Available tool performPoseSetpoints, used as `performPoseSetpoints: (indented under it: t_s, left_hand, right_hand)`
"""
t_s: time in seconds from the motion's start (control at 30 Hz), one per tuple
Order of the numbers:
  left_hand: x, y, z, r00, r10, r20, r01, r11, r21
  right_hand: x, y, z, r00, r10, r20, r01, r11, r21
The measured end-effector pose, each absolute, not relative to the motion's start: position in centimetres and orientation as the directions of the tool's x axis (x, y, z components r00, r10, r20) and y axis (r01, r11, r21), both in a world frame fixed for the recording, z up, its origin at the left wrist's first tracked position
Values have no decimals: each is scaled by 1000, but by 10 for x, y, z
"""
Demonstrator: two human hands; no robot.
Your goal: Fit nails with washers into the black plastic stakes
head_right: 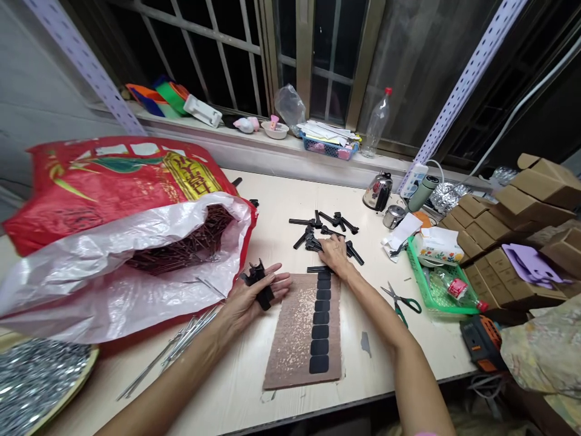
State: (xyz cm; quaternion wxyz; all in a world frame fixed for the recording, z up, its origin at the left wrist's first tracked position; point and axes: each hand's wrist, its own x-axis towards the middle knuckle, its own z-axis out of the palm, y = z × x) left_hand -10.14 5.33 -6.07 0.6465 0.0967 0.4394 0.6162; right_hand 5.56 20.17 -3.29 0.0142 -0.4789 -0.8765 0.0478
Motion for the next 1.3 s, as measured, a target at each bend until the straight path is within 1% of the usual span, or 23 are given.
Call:
performPoseSetpoints:
  t_s: [0.03,0.07,0.1,0.17,0.2,0.23,0.3,0.33,0.4,0.43,0.47,0.5,0.53,0.57,0.63,0.7,0.77,0.87,0.97,1.03,1.1,1.2,1.3]
  left_hand:
    - [-101,55,-61,-152,876,-459,-732,212,648]
    - [-100,56,-61,-156,872,-464,-748,203,632]
    - [-100,57,-61,-162,871,-464,-759,190,622]
    - [-98,57,-62,-179,873,-453,-770,162,618]
    - [-97,56,-63,-181,878,-443,-771,152,618]
    - [-97,55,-64,-176,885,-431,-774,146,617]
    - [-96,53,-66,-164,896,-412,-777,140,613]
    - [-97,52,-67,-163,897,-410,-775,140,616]
    - [-99,52,-71,-207,888,-411,-756,121,644]
    - [-99,52,-73,-249,878,-409,-738,102,667]
    - [-100,53,-74,-290,869,-401,-714,82,695]
    - [-100,54,-75,-322,865,-384,-686,67,725]
    - [-100,54,-76,-342,867,-361,-653,57,755]
    - [-100,54,-76,-347,874,-339,-618,59,784]
    - [-99,53,-76,-320,896,-307,-546,91,833]
    - [-99,51,-75,-295,909,-294,-491,120,863]
    - [-101,52,-74,-299,912,-282,-462,120,879]
    - [-103,54,-71,-366,898,-243,-477,43,878]
    - [-105,55,-62,-418,885,-205,-546,-64,835]
    - [-109,52,-52,-413,890,-195,-585,-95,805]
    - [-115,43,-42,-371,914,-165,-597,-99,796]
    - [-132,18,-31,-376,916,-138,-612,-133,780]
    - [-158,-18,-24,-527,824,-210,-602,-187,776]
  right_hand:
    - [54,194,-34,-517,856,7,848,513,-136]
    - [52,184,-36,-489,872,30,848,483,-218]
    - [49,172,-37,-468,883,44,825,454,-336]
    - [41,143,-40,-460,887,51,702,398,-590]
    - [37,128,-42,-481,875,60,629,392,-672]
    - [33,115,-43,-517,852,80,576,415,-704]
    - [26,96,-41,-611,779,138,497,514,-700]
    - [24,93,-39,-674,724,143,455,560,-692]
    - [20,103,-31,-790,610,64,396,587,-706]
    - [18,115,-26,-794,608,-11,438,560,-703]
    - [15,129,-22,-771,629,-96,510,521,-684]
    - [10,145,-19,-663,733,-151,641,452,-621]
    - [4,161,-18,-522,836,-167,765,373,-525]
    - [-3,175,-18,-419,895,-153,831,311,-461]
    - [-17,197,-23,-267,956,-117,906,208,-369]
    - [-27,209,-29,-201,974,-107,930,155,-334]
    - [-30,209,-31,-177,979,-102,938,136,-319]
    - [-22,191,-26,-236,970,-67,922,201,-332]
    - [-6,156,-20,-377,925,50,848,367,-383]
    - [3,129,-20,-516,822,240,678,564,-472]
    - [5,102,-21,-589,723,361,520,681,-516]
    - [-9,69,-18,-678,601,422,329,762,-558]
    - [-41,48,-8,-784,484,390,174,773,-610]
